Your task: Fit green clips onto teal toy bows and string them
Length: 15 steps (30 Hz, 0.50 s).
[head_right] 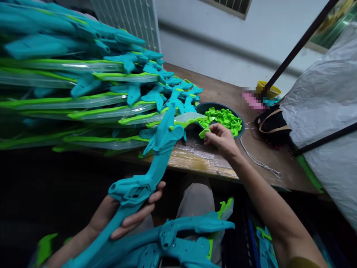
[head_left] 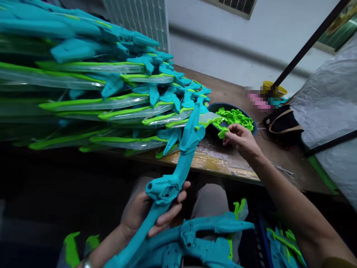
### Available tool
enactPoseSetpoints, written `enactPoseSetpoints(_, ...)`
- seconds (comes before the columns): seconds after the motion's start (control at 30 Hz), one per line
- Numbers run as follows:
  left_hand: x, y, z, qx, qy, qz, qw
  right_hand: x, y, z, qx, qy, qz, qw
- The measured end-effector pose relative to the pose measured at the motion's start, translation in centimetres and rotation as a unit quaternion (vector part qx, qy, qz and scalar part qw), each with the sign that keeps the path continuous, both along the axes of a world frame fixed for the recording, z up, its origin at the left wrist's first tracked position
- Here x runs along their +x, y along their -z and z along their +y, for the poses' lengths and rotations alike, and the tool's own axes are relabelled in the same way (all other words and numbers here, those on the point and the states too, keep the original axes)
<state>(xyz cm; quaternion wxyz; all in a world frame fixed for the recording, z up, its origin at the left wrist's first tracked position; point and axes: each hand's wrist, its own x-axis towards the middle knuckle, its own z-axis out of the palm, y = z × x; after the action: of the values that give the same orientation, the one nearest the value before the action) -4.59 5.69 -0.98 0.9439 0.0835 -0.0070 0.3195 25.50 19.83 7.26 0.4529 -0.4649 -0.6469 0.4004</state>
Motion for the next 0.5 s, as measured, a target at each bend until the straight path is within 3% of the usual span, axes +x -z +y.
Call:
enactPoseSetpoints(0.13,0.6,-0.1,-0.3,-0.003,0.002,0.014,1.0,-4.6,0.9,-9.1,-0.027,-0.109,0.118,0.987)
enactPoseSetpoints(0.23,0.9,0.2,-0.6,0.03,0.043,0.029,0.998,-7.7,2.3,-14.1,0.049,-0.11,0.111,0.987)
enactPoseSetpoints(0.3,0.8,0.6,-0.9,0.045,0.065,0.043,0.996,-9.3,3.3,-15.9,0.155,-0.099,0.054,0.981)
enactPoseSetpoints(0.4,0.6,1.3,-1.6,0.041,0.065,0.064,0.995,-10.6,4.1,-16.7,0.292,-0.082,-0.044,0.952)
enactPoseSetpoints(0.5,0.6,1.6,-2.0,0.03,0.063,0.075,0.995,-10.7,4.1,-16.7,0.314,-0.041,-0.103,0.943)
